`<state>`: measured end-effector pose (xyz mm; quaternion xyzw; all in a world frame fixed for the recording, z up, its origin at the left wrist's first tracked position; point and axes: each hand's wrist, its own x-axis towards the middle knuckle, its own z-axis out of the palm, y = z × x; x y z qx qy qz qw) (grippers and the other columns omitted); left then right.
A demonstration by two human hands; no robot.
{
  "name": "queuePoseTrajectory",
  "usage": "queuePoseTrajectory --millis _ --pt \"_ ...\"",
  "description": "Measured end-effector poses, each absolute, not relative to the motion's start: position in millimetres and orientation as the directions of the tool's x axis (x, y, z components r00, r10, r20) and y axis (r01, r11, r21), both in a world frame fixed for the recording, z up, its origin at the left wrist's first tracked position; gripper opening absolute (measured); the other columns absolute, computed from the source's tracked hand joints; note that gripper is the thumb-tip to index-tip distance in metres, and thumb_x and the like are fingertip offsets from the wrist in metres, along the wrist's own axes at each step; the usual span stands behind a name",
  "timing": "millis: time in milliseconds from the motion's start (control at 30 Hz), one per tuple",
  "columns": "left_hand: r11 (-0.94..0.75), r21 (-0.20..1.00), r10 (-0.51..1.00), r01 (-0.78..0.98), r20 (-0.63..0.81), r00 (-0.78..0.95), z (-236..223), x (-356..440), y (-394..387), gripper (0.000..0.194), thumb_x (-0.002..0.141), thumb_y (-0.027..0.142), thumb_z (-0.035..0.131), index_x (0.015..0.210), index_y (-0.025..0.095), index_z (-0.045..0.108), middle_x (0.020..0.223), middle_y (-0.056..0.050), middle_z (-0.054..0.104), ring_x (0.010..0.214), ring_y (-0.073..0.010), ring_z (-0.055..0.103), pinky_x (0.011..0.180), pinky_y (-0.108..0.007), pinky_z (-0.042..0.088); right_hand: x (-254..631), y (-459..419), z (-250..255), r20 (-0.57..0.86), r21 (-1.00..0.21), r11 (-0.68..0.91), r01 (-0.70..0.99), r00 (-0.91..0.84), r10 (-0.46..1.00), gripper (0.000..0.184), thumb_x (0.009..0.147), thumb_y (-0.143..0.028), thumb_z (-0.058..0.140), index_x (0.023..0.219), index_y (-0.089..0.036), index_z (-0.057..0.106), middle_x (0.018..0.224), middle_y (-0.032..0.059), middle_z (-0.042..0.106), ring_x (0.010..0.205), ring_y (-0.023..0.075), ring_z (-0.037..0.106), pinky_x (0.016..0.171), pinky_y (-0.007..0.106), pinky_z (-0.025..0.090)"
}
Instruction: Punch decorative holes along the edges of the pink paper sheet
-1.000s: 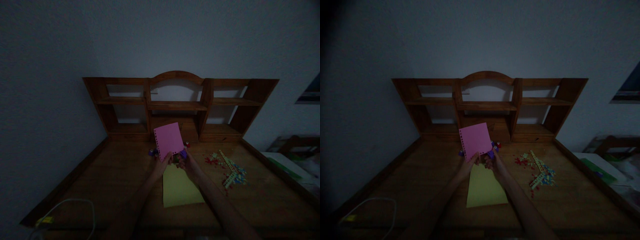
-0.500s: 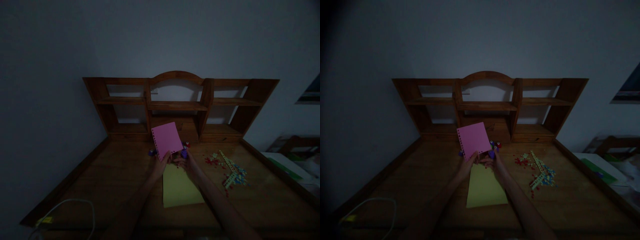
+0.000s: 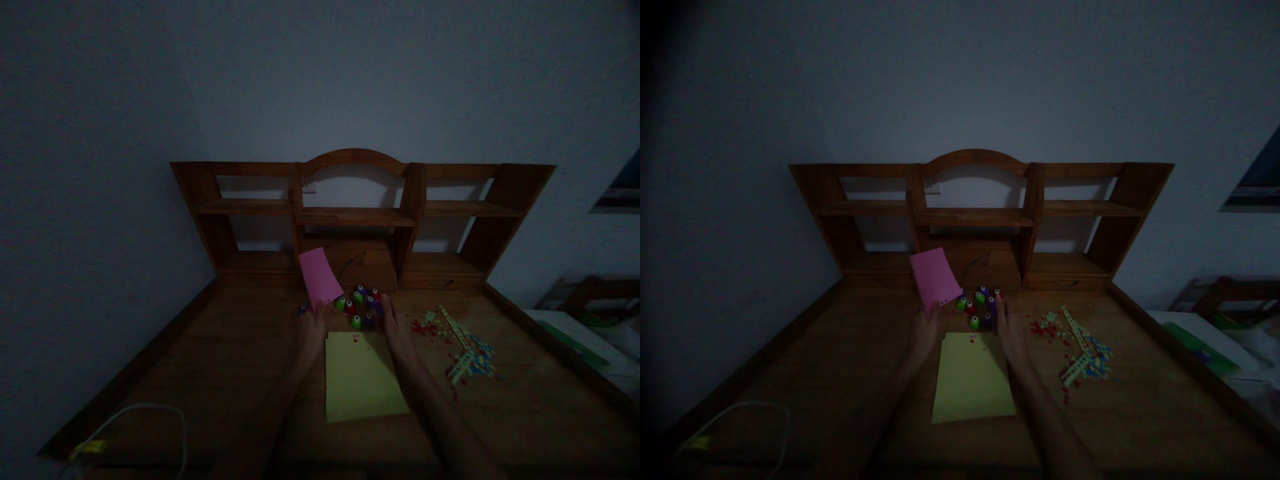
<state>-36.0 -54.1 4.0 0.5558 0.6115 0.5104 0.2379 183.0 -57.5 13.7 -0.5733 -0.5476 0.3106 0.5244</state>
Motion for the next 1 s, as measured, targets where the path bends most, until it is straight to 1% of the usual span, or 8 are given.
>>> queuePoseTrajectory --millis 100,200,267,400,667,867,933,1000 --pt "-0.077 0.581 0.929 0.810 0.337 -0.153 11 -35 -58 0.036 0.099 0.032 0.034 0.096 0.015 0.065 0.080 -0.014 0.069 0.074 -0.0244 0.066 0.066 -0.030 0.042 191 -61 17 0.265 -0.711 0.027 0.703 0.233 0.936 0.054 0.096 -0.061 0.032 0.098 -0.019 0.066 0.075 0.0118 0.068 0.076 0.0261 0.066 0.074 0.037 0.044" --pt "-0.044 0.371 0.965 0.928 0.256 -0.057 13 -30 -61 0.030 0.097 0.027 0.038 0.109 0.014 0.061 0.086 -0.016 0.071 0.080 -0.0255 0.068 0.074 -0.031 0.045 196 -63 16 0.263 -0.484 -0.030 0.875 0.178 0.948 0.047 0.100 -0.047 0.030 0.102 -0.015 0.065 0.076 0.0151 0.067 0.075 0.0274 0.067 0.071 0.038 0.045" --pt "-0.025 0.323 0.982 0.946 0.185 -0.037 13 -28 -62 0.030 0.097 0.030 0.039 0.111 0.014 0.060 0.088 -0.016 0.071 0.080 -0.0257 0.069 0.074 -0.032 0.046 197 -64 15 0.246 -0.414 0.000 0.910 0.112 0.963 0.040 0.100 -0.039 0.033 0.106 -0.015 0.064 0.079 0.0170 0.067 0.077 0.0283 0.067 0.070 0.039 0.045" --pt "-0.036 0.349 0.988 0.937 0.152 -0.019 13 -26 -64 0.028 0.097 0.030 0.040 0.110 0.016 0.060 0.095 -0.017 0.071 0.085 -0.0254 0.069 0.075 -0.031 0.046 194 -67 17 0.188 -0.357 0.079 0.931 -0.011 0.982 0.031 0.096 -0.030 0.042 0.113 -0.014 0.063 0.087 0.0200 0.067 0.083 0.0302 0.067 0.071 0.039 0.046" --pt "-0.026 0.428 0.986 0.903 0.161 -0.048 20 -23 -65 0.026 0.097 0.029 0.040 0.107 0.016 0.061 0.091 -0.015 0.071 0.085 -0.0247 0.068 0.074 -0.031 0.045 189 -69 17 0.160 -0.333 0.062 0.941 -0.008 0.987 0.031 0.097 -0.028 0.038 0.113 -0.015 0.061 0.092 0.0202 0.069 0.083 0.0285 0.068 0.072 0.037 0.047" --pt "-0.006 0.326 0.985 0.945 0.167 -0.051 18 -26 -63 0.030 0.098 0.031 0.037 0.114 0.016 0.058 0.090 -0.015 0.072 0.081 -0.0258 0.069 0.071 -0.032 0.045 188 -60 24 0.165 -0.454 -0.091 0.886 0.184 0.969 0.059 0.101 -0.050 0.017 0.104 -0.011 0.062 0.082 0.0207 0.070 0.078 0.0298 0.069 0.070 0.038 0.047" --pt "-0.006 0.334 0.983 0.943 0.175 -0.056 18 -29 -62 0.030 0.099 0.030 0.037 0.117 0.016 0.056 0.091 -0.014 0.072 0.080 -0.0248 0.070 0.070 -0.031 0.045 190 -63 31 0.235 -0.521 -0.036 0.853 0.184 0.954 0.063 0.100 -0.054 0.015 0.106 -0.013 0.062 0.083 0.0183 0.070 0.079 0.0284 0.068 0.073 0.038 0.048" --pt "0.000 0.349 0.980 0.937 0.186 -0.069 19 -31 -61 0.030 0.099 0.029 0.037 0.120 0.016 0.055 0.091 -0.013 0.072 0.080 -0.0237 0.070 0.068 -0.029 0.044 192 -77 37 0.367 -0.564 0.127 0.816 0.110 0.924 0.062 0.099 -0.052 0.016 0.113 -0.014 0.062 0.090 0.0167 0.070 0.085 0.0275 0.067 0.079 0.038 0.049"
